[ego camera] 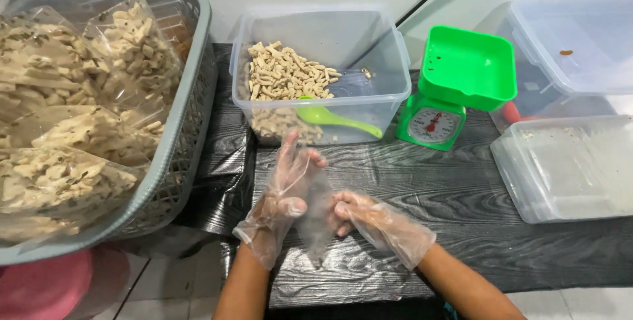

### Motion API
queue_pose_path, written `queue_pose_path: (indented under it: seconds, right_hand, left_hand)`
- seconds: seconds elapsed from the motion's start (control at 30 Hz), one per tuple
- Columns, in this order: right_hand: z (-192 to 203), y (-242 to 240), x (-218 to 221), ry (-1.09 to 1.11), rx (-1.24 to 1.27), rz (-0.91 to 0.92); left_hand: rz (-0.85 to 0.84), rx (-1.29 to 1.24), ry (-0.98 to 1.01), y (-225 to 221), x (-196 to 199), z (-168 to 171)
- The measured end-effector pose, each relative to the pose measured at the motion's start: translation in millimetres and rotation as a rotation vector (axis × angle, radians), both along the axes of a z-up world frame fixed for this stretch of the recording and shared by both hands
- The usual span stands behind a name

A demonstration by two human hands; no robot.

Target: Packaging snacks into plastic bags and weighing them on a scale for consistent portioning.

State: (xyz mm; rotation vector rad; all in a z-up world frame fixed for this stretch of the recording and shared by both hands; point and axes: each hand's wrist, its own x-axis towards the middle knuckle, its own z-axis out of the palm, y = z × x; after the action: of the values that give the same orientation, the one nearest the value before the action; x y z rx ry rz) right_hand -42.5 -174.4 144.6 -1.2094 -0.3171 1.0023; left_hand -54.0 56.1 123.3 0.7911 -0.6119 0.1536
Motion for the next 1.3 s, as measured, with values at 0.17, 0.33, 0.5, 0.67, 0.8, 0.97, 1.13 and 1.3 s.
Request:
queue_pose_path:
  seconds: [0.17, 0.33, 0.5, 0.67, 0.8, 0.97, 1.13, 1.3]
  right_hand:
    - [91, -17, 1, -0.752, -0.262, -0.046]
    - [113, -17, 11, -1.285, -0.092, -0.122]
    - [125, -1, 4, -1.496, -0.225, 0.133]
    - [112, 0, 7, -1.212, -0.024, -0.006]
    - [117, 1, 21, -1.026, 0.085, -0.085]
    - [174, 16, 71, -1.48, -0.079, -0.046]
    - [218, 49, 142, -1.612, -0.42, -0.012]
    - [177, 92, 210, -1.437, -0.744, 0.266]
  left_hand:
    - [0.417, 0.536, 0.071, -23, -38, 67]
    - [0.68, 0.962, 0.081, -35, -40, 98]
    - [0.744, 1.138, 0.046, -47, -38, 94]
    - [0.653, 1.144, 0.174, -48, -33, 99]
    - [0.628, 1.166, 0.214, -51, -24, 130]
    - [0.845, 0.926, 0.317, -28, -2, 160]
    - [1.08, 0.865, 0.494, 13, 7, 177]
    - [1.239, 0.925, 0.552, 26, 13, 168]
